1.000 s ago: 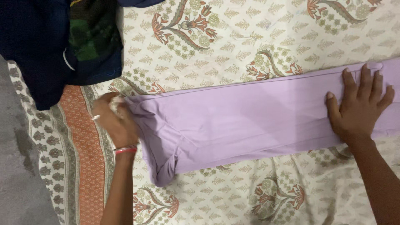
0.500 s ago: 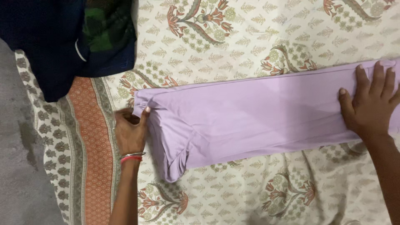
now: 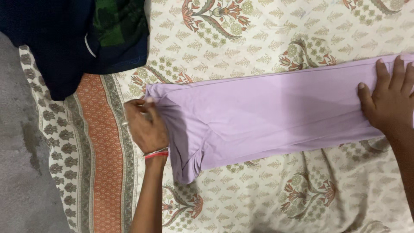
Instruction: The person folds a pair of trousers and a sweatshirt by hand on a bed, then places them inside an open suitcase already containing other clothes.
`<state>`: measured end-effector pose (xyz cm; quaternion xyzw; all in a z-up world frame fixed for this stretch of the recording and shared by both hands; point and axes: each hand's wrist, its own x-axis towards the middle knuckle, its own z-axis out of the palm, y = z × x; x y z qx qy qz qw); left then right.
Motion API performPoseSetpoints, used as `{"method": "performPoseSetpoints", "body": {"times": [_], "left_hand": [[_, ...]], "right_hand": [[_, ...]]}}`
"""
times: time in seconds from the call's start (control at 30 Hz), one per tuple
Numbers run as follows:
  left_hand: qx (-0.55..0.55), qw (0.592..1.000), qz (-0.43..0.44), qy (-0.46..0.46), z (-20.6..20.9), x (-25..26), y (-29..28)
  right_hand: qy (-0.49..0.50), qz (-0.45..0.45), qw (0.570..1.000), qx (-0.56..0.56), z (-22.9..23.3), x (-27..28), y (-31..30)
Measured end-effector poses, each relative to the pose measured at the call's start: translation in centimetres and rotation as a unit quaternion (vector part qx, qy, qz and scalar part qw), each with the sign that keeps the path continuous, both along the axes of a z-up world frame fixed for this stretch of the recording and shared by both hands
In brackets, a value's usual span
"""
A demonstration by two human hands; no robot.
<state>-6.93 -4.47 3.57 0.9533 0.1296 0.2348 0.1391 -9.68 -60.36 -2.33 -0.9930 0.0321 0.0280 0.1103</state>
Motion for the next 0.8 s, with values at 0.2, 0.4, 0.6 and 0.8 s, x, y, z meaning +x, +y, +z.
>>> {"method": "performPoseSetpoints", "body": {"times": [0.2, 0.4, 0.6, 0.8], "left_hand": [[-0.203, 0.957, 0.041, 0.205, -2.1, 0.6, 1.4], [-0.219, 0.962, 0.061, 0.155, -1.6, 0.7, 5.1], [-0.122, 0.957, -0.151, 0.217, -1.2, 1.4, 2.8], [-0.044, 0.948, -0.22, 0.225, -2.3, 2.9, 6.5]], "right_hand": [[0.005, -0.011, 1.0, 0.017, -0.7, 0.1, -0.4], [0.039, -0.018, 0.999, -0.005, -1.5, 0.2, -1.5], [0.033, -0.014, 0.999, 0.008, -1.2, 0.1, -1.0], [0.056, -0.014, 0.998, 0.011, -1.0, 0.4, -1.3]]}}
